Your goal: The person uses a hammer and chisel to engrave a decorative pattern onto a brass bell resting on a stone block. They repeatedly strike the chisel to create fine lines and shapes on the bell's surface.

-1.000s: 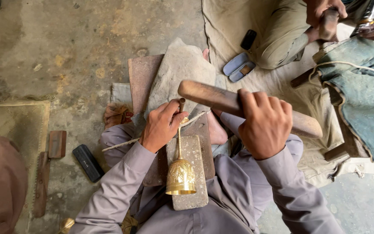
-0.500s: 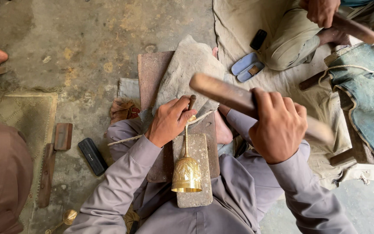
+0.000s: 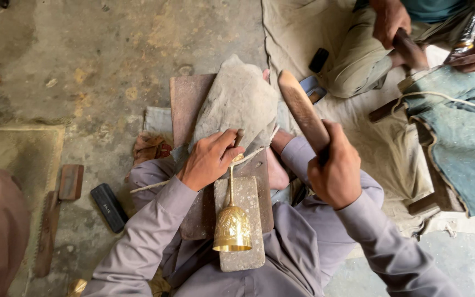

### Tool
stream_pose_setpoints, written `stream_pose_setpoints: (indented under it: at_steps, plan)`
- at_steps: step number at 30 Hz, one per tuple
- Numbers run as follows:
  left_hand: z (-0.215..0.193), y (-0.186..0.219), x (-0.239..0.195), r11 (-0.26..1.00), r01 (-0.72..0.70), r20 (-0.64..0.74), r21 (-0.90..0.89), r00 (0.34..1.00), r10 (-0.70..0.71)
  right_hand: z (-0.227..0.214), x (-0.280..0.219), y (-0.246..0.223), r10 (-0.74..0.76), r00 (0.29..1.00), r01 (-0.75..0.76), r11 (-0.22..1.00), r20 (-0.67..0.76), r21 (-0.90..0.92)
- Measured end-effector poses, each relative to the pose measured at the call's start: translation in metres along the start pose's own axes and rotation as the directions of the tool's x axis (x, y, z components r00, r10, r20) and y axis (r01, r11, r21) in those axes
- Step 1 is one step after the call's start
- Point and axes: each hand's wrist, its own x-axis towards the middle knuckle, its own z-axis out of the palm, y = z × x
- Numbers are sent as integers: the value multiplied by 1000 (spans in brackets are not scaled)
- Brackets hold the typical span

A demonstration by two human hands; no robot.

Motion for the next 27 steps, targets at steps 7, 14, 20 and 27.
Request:
stream_pose_setpoints:
  at_steps: [7,14,20,27]
  plan:
    - [-3,2,5,1000,10,52,1,999,-10,4,-4,0,-17,1000,16,996,-10,-85]
    - [-4,0,3,999,-5,72,-41,997,8,3,-11,-3,-28,999,35,954,30,-298]
    - [-6,0,6,998,-4,90,-67,996,10,6,-15,-8,-63,998,60,945,-1,-321]
    - [-6,-2,7,998,42,156,-49,987,-34,12,-24,-11,-26,999,17,971,-35,-239]
